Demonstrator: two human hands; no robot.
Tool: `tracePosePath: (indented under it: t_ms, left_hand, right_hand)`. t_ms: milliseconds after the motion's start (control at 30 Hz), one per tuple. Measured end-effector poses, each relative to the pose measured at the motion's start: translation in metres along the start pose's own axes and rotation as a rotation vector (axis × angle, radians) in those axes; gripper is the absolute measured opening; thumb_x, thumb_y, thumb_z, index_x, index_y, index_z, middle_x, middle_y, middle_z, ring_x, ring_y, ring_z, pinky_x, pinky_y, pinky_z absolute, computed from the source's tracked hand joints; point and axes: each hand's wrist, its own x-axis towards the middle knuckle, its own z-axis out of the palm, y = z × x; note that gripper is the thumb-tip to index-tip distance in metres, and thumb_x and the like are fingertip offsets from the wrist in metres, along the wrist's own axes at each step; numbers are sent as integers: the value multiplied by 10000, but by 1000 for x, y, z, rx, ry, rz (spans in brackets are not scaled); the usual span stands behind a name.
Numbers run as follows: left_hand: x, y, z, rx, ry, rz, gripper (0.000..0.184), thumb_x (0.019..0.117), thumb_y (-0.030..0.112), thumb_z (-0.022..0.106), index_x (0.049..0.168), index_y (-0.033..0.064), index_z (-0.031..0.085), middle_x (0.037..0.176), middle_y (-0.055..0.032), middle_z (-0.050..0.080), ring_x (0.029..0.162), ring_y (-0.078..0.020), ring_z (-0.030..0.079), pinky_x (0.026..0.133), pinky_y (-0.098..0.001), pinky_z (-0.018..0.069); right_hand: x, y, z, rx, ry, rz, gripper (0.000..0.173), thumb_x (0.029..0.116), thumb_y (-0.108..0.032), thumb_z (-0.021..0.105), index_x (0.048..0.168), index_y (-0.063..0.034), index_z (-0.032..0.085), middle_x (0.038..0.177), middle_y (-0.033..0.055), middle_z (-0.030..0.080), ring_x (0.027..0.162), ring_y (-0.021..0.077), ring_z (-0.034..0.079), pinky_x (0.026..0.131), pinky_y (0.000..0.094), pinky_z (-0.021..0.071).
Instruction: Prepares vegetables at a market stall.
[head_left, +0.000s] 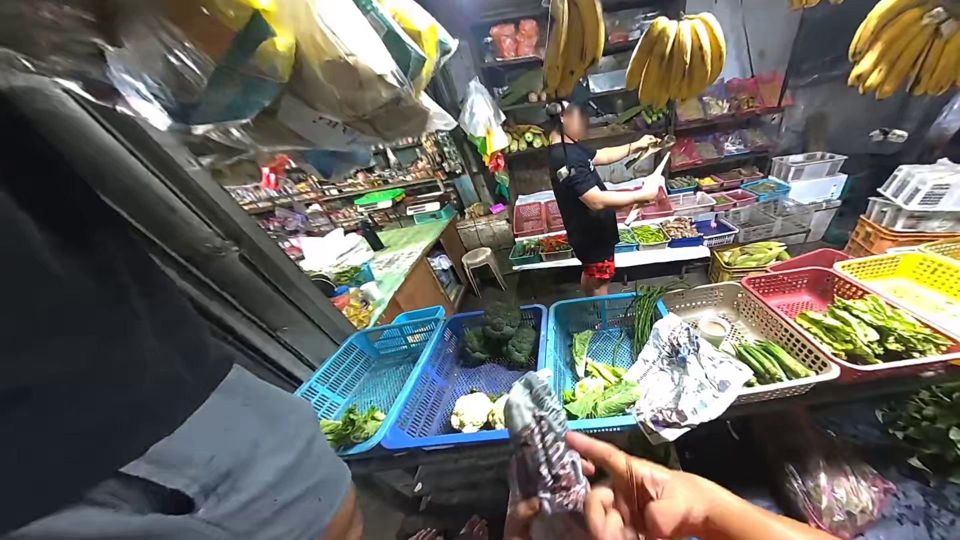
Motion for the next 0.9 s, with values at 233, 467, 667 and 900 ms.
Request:
tracePosePath:
  t_ms: [233, 467, 667, 900]
  left_hand:
    - [20, -3, 19, 470, 224, 2, 1194, 722, 706, 783, 1525, -27, 290, 1389, -126, 576, 1224, -136, 604, 1038, -327, 529]
    - [20, 1, 12, 773, 226, 66, 723, 906, 380, 713, 1392, -77, 434, 1253, -203, 592, 1130, -209, 602, 962, -367, 527]
    - [40, 21, -10, 763, 303, 1, 736, 823, 234, 818, 1412, -20, 457, 1255, -190, 605, 1122, -214, 621, 955, -372, 541]
    - [23, 30, -44, 479, 358, -92, 551, 807, -147, 642, 1327, -50, 491, 1137, -156, 679, 970, -168, 699, 821, -332, 609]
  right_hand:
    - [11, 38, -15, -788, 798, 181, 1168, 723, -532, 847, 1613, -60, 256, 1513, 195, 422, 1316, 234, 529, 1042, 388, 523]
    - [2, 64, -26, -400, 854, 260, 1071, 754, -199, 856, 1600, -55, 215, 1487, 151, 508, 1267, 179, 599, 1035, 357, 549]
    - [-3, 75, -10, -339, 781, 244, 1064, 740, -320, 845, 1577, -50, 246, 1450, 113, 535, 1230, 152, 612, 1005, 333, 559]
    - [-37, 81, -6, 137, 882, 37, 647, 763, -488, 807, 1251, -117, 601, 994, 26, 760, 871, 110, 741, 778, 305, 632]
